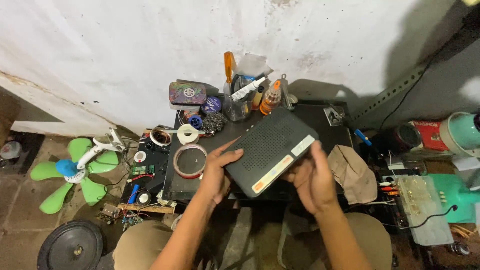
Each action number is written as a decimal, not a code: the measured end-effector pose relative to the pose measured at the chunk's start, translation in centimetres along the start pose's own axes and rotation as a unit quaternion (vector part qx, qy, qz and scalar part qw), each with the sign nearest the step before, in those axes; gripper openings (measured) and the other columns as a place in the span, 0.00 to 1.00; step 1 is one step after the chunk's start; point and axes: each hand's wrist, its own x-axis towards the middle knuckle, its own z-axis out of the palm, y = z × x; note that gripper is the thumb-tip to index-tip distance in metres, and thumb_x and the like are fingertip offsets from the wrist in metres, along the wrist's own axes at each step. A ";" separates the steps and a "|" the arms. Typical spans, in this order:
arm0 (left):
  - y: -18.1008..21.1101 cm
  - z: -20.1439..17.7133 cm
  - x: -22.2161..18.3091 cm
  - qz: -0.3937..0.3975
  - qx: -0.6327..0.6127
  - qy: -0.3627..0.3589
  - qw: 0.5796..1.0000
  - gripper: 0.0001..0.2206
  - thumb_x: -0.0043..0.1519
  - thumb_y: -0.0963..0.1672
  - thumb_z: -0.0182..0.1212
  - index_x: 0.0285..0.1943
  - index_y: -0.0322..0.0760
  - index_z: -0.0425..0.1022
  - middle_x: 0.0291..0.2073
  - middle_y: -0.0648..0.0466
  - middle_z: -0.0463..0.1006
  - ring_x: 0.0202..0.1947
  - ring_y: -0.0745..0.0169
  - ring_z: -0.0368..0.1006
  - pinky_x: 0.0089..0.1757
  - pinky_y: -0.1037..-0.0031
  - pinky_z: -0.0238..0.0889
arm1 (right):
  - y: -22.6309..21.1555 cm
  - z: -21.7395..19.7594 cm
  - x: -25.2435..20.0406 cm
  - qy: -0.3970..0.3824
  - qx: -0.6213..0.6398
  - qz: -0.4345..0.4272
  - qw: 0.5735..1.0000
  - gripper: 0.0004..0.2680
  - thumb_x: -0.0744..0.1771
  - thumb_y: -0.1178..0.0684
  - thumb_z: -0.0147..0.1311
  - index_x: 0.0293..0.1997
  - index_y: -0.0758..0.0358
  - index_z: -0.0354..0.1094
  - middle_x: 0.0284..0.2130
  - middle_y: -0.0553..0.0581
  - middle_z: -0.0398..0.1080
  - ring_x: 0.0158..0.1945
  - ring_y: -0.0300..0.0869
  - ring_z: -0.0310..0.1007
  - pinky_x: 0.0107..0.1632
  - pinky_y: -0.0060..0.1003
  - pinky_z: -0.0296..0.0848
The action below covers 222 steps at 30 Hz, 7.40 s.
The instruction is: Assembling the plastic casing of an electronic device by aligning parts and using a screwdriver to fasten them.
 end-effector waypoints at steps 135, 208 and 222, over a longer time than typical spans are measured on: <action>-1.0 -1.8 -0.1 0.219 0.118 -0.061 0.967 0.22 0.62 0.43 0.66 0.63 0.23 0.73 0.43 0.44 0.75 0.44 0.54 0.78 0.44 0.65 0.75 | 2.6 -3.7 1.3 0.074 -0.047 -0.137 0.987 0.16 0.71 0.52 0.49 0.67 0.66 0.64 0.46 0.66 0.75 0.44 0.47 0.77 0.50 0.51 0.79; -5.2 3.2 1.0 0.038 -0.068 0.007 0.997 0.39 0.61 0.62 0.32 0.75 0.41 0.61 0.71 0.46 0.67 0.71 0.54 0.62 0.68 0.62 0.53 | 0.7 1.2 -1.5 0.018 -0.514 -0.030 0.857 0.36 0.55 0.42 0.66 0.72 0.48 0.57 0.70 0.53 0.61 0.72 0.41 0.60 0.71 0.39 0.56; -6.9 3.0 2.0 0.016 -0.065 0.071 0.995 0.36 0.61 0.61 0.35 0.72 0.44 0.65 0.62 0.46 0.74 0.62 0.53 0.69 0.63 0.62 0.61 | -0.7 2.5 -2.0 0.046 -0.463 0.008 0.885 0.30 0.57 0.44 0.64 0.68 0.51 0.65 0.65 0.51 0.67 0.69 0.41 0.65 0.69 0.40 0.61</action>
